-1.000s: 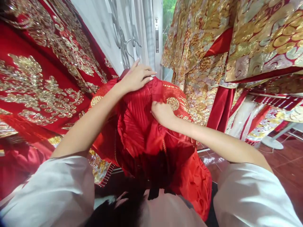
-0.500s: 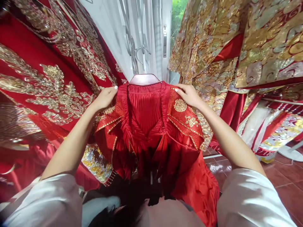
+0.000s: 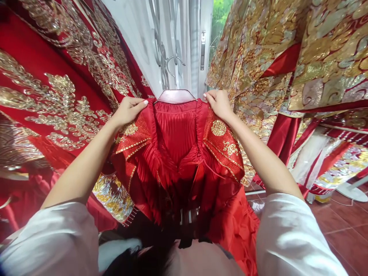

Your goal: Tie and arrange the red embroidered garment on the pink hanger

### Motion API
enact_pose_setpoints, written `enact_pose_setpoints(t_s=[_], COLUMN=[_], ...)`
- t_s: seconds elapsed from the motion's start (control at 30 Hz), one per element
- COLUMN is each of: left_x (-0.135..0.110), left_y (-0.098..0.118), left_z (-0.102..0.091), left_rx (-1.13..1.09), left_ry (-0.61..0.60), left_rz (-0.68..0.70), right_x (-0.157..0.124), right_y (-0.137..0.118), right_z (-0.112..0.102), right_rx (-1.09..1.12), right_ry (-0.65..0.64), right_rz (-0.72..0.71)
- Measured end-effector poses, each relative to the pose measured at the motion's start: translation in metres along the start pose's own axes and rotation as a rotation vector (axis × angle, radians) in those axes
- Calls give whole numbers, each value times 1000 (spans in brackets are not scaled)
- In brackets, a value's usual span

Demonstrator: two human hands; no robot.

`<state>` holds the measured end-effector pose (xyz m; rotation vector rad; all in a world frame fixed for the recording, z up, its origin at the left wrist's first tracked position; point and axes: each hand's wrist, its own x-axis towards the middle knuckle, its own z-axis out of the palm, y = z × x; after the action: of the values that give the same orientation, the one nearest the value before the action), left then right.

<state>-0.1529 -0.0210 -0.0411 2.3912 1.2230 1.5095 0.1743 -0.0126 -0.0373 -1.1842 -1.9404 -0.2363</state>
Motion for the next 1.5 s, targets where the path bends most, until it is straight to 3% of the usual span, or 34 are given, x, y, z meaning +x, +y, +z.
enact_pose_setpoints(t_s=[0.2, 0.27, 0.33, 0.43, 0.57, 0.67, 0.73, 0.8, 0.87, 0.97, 1.07, 1.17, 1.5], left_x=[19, 15, 0, -45, -140, -218, -260, -285, -296, -294, -288, -289, -339], left_y=[5, 8, 14, 27, 40, 42, 41, 37, 28, 7, -13, -22, -3], left_z=[13, 14, 12, 13, 42, 88, 124, 158, 186, 211, 220, 224, 224], left_rx=[64, 153, 243, 351, 407, 411, 371, 250, 123, 56, 74, 88, 20], left_ry=[-30, -91, -54, 170, 366, 468, 343, 76, -102, -174, -175, -185, -292], left_rz=[9, -9, 10, 61, -13, -82, -78, -223, -423, -570, -628, -666, -691], right_x=[1, -16, -43, -101, -184, -228, -244, -249, -246, -238, -239, -249, -296], right_y=[5, 0, -10, -30, -56, -72, -81, -89, -92, -92, -91, -92, -110], right_z=[0, -1, 2, 14, 36, 56, 75, 102, 134, 177, 198, 201, 189], right_rx=[-37, -104, -176, -269, -400, -324, -188, -40, 73, 126, 191, 299, 1013], right_ry=[-24, 77, 235, 335, 5, -43, -96, -298, -499, -576, -568, -540, -485], right_rz=[-68, -87, -84, -7, 321, 459, 473, 505, 581, 663, 672, 721, 1075])
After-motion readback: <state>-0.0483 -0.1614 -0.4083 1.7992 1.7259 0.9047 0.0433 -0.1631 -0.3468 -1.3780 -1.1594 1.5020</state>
